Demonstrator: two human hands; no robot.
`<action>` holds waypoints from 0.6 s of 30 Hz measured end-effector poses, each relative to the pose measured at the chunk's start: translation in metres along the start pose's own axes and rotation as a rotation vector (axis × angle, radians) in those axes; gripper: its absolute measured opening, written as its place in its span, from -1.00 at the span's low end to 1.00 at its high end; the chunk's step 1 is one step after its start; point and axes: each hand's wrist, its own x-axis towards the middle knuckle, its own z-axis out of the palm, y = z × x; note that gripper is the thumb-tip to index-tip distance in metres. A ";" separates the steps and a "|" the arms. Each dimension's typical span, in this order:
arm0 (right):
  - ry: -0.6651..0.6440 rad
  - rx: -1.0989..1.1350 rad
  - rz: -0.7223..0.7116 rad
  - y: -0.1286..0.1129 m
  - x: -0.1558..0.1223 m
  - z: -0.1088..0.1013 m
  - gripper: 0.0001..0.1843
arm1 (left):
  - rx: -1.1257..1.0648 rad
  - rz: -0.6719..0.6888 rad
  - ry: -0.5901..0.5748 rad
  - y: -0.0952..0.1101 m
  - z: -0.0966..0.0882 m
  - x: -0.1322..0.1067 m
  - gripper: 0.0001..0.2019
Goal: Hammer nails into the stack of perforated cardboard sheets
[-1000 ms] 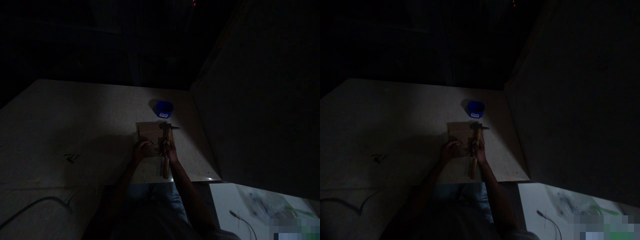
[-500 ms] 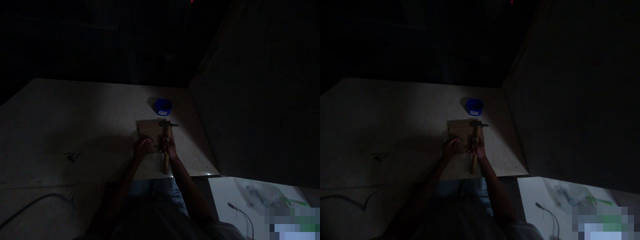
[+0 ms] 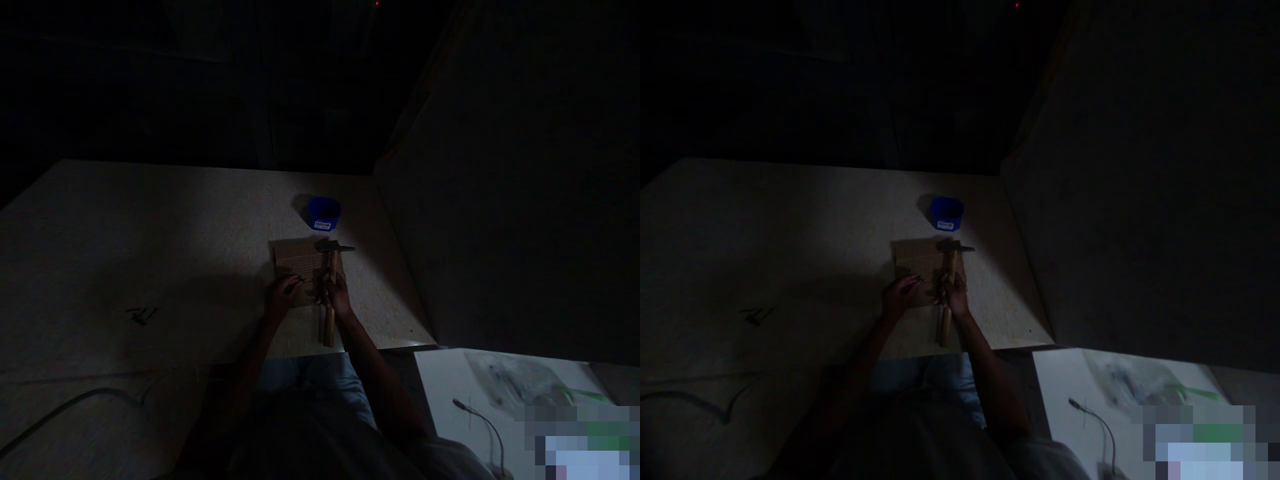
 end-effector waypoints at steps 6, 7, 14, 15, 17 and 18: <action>-0.061 -0.080 0.024 -0.015 -0.008 0.001 -0.56 | 0.104 0.127 0.027 0.002 -0.003 -0.001 -0.81; -0.073 -0.091 0.031 -0.019 -0.012 0.001 -0.56 | 0.111 0.134 0.034 0.001 -0.003 -0.002 -0.82; -0.117 -0.352 0.065 -0.055 -0.066 -0.004 -0.63 | 0.151 0.169 0.036 -0.003 -0.002 -0.004 -0.83; -0.129 -0.399 0.068 -0.058 -0.073 -0.005 -0.63 | 0.160 0.158 0.026 -0.003 -0.002 -0.004 -0.82; -0.169 -0.497 0.066 -0.062 -0.085 -0.008 -0.63 | 0.163 0.130 0.001 -0.003 -0.002 -0.004 -0.81; -0.189 -0.551 0.053 -0.062 -0.089 -0.009 -0.63 | 0.161 0.115 -0.011 -0.004 -0.002 -0.004 -0.80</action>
